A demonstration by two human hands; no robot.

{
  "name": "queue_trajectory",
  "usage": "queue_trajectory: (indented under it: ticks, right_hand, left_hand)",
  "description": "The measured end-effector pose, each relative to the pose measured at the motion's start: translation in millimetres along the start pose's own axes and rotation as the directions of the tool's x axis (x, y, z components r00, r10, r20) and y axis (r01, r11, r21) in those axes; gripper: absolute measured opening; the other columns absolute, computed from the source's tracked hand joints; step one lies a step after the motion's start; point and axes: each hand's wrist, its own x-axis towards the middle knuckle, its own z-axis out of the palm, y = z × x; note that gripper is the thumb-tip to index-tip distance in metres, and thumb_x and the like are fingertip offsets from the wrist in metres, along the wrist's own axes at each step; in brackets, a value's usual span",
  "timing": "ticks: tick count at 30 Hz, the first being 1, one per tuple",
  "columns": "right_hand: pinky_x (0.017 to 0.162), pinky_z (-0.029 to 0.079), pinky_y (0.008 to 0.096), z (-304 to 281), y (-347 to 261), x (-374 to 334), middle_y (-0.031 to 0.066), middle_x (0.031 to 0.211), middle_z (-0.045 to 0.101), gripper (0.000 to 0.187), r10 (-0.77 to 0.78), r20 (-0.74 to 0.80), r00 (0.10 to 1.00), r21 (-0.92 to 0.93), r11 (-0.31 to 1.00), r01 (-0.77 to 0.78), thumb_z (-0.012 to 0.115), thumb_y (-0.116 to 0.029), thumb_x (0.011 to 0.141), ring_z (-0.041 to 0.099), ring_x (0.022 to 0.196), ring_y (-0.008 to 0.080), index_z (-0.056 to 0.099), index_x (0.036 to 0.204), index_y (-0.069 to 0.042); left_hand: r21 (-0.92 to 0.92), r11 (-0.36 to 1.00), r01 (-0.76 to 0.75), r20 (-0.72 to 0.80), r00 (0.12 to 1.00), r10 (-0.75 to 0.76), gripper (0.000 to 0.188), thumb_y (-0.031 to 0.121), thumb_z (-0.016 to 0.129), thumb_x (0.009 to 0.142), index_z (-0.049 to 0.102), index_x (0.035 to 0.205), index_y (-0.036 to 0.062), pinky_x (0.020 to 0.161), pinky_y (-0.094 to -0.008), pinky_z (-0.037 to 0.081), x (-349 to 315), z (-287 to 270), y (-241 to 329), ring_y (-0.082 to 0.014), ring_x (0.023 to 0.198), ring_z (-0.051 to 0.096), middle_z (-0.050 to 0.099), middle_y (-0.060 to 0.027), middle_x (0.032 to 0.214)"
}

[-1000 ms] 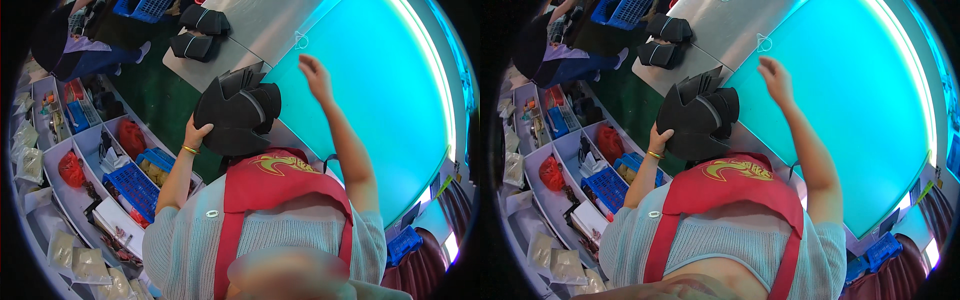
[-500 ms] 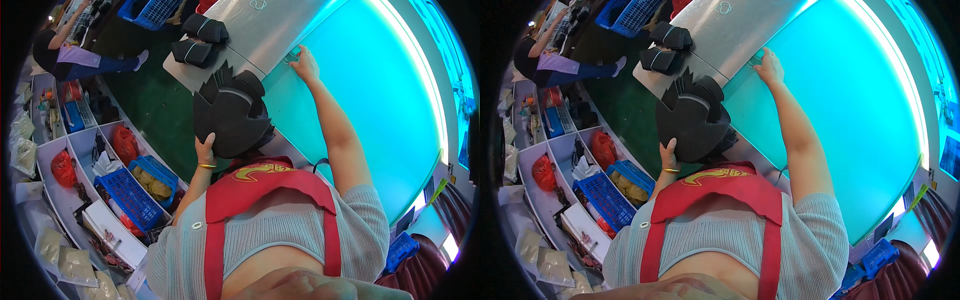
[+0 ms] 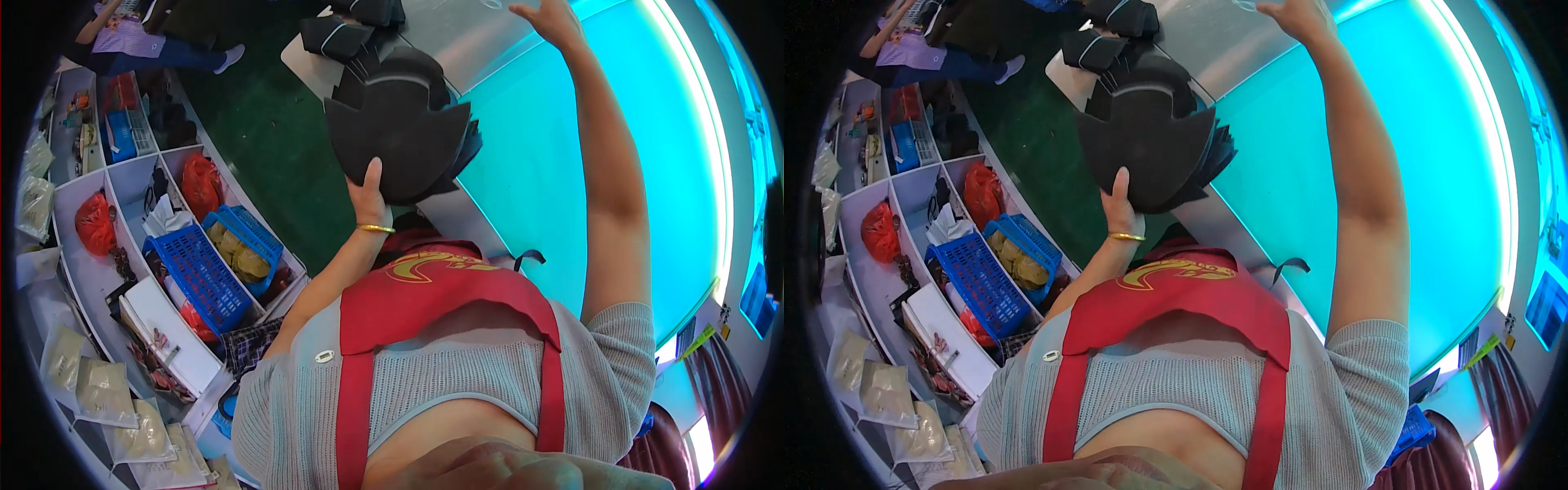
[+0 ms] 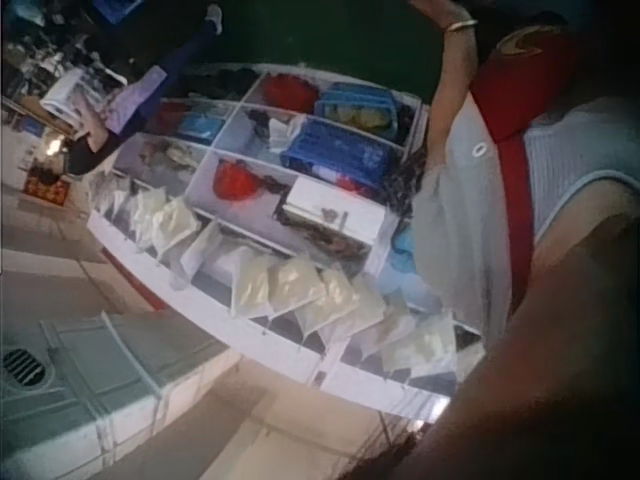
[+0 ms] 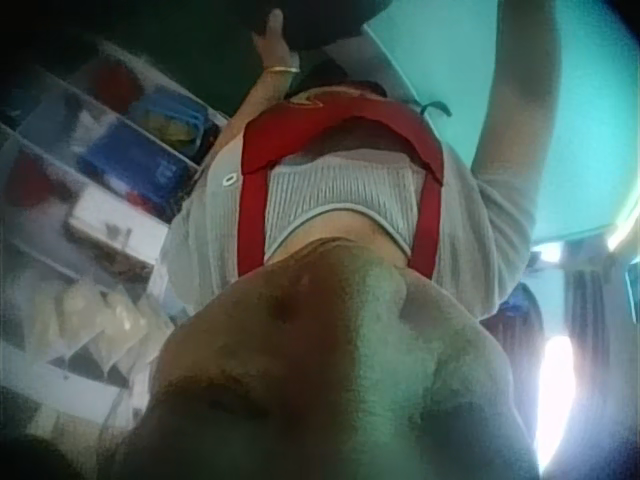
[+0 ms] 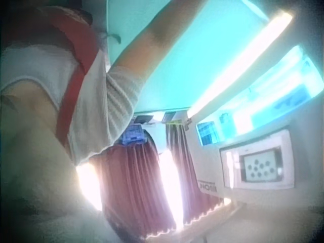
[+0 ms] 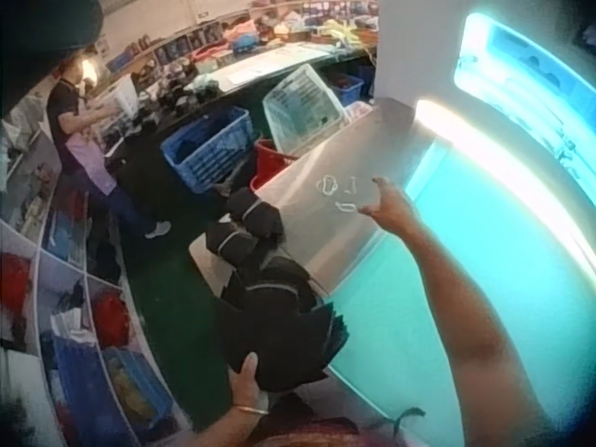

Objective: The person arranges black shoe upper components on a light table, stacks a set of the components, and then resumes laying them out on the table.

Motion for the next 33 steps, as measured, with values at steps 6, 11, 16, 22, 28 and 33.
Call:
queue_trajectory:
  ticks: [6, 11, 16, 22, 28, 33]
  right_hand:
    - [0.084, 0.053, 0.0368, 50.1, -21.5, -160.4, 0.0099, 0.106, 0.07, 0.025, -0.486, -0.231, 0.843, 0.285, 0.794, 0.537, 0.073, -0.025, 0.089, 0.066, 0.099, 0.0263, 0.069, 0.106, -0.008]
    - [0.08, 0.053, 0.0365, 59.0, -7.3, -234.5, 0.01, 0.103, 0.07, 0.02, -0.222, -0.157, 0.962, 0.485, 0.832, 0.271, 0.071, -0.019, 0.09, 0.066, 0.095, 0.0259, 0.07, 0.106, -0.007]
    - [0.072, 0.053, 0.0329, 55.5, 15.0, -258.0, 0.0108, 0.092, 0.072, 0.018, -0.051, 0.014, 0.999, 0.62, 0.784, 0.031, 0.07, -0.02, 0.092, 0.069, 0.081, 0.0214, 0.073, 0.101, -0.006]
    - [0.069, 0.052, 0.0302, 67.2, 35.2, -287.2, 0.0087, 0.089, 0.073, 0.022, 0.077, 0.029, 0.997, 0.689, 0.721, -0.076, 0.068, -0.024, 0.094, 0.067, 0.079, 0.0146, 0.073, 0.101, -0.003]
    - [0.073, 0.051, 0.0267, 85.3, 31.0, -309.7, 0.0042, 0.093, 0.071, 0.024, 0.147, 0.201, 0.969, 0.889, 0.389, -0.243, 0.064, -0.022, 0.097, 0.065, 0.08, 0.011, 0.07, 0.11, -0.003]
    - [0.074, 0.051, 0.0262, 94.7, 7.1, -314.1, 0.0046, 0.104, 0.069, 0.032, 0.09, 0.332, 0.939, 0.892, 0.294, -0.344, 0.062, -0.02, 0.098, 0.064, 0.082, 0.0095, 0.062, 0.126, -0.005]
  left_hand:
    - [0.521, 0.747, -0.414, 0.146, 0.905, 0.4, 0.082, 0.035, 0.079, 0.084, 0.036, 0.149, 0.0088, 0.11, -0.0436, 0.036, -6.5, 1.8, 40.3, -0.0254, 0.134, 0.044, 0.041, -0.0113, 0.148]
    - [0.58, -0.271, -0.768, 0.814, 0.528, 0.244, 0.082, 0.039, 0.082, 0.074, 0.048, 0.142, 0.0077, 0.104, -0.0464, 0.037, -22.8, 40.9, 87.3, -0.0294, 0.135, 0.045, 0.044, -0.0163, 0.147]
    - [0.414, -0.333, -0.848, 0.909, 0.406, 0.094, 0.054, 0.02, 0.079, 0.076, 0.064, 0.126, 0.0056, 0.101, -0.0421, 0.044, -9.1, 38.7, 88.1, -0.0341, 0.12, 0.058, 0.063, -0.0125, 0.13]
    - [0.556, 0.425, -0.714, 0.6, 0.699, 0.389, 0.043, 0.002, 0.06, 0.094, 0.055, 0.136, 0.005, 0.109, -0.0477, 0.042, -7.5, 39.4, 117.3, -0.0335, 0.125, 0.057, 0.061, -0.0138, 0.132]
    - [-0.126, 0.955, 0.269, 0.209, 0.948, -0.239, 0.043, 0.006, 0.05, 0.101, 0.043, 0.144, 0.0063, 0.111, -0.0519, 0.041, -9.3, 24.8, 90.8, -0.0305, 0.132, 0.048, 0.049, -0.0143, 0.143]
    - [0.029, 0.976, 0.215, 0.243, 0.946, -0.216, 0.047, 0.018, 0.057, 0.1, 0.043, 0.143, 0.0045, 0.11, -0.0476, 0.037, -20.5, -3.0, 104.6, -0.0272, 0.13, 0.047, 0.049, -0.0122, 0.142]
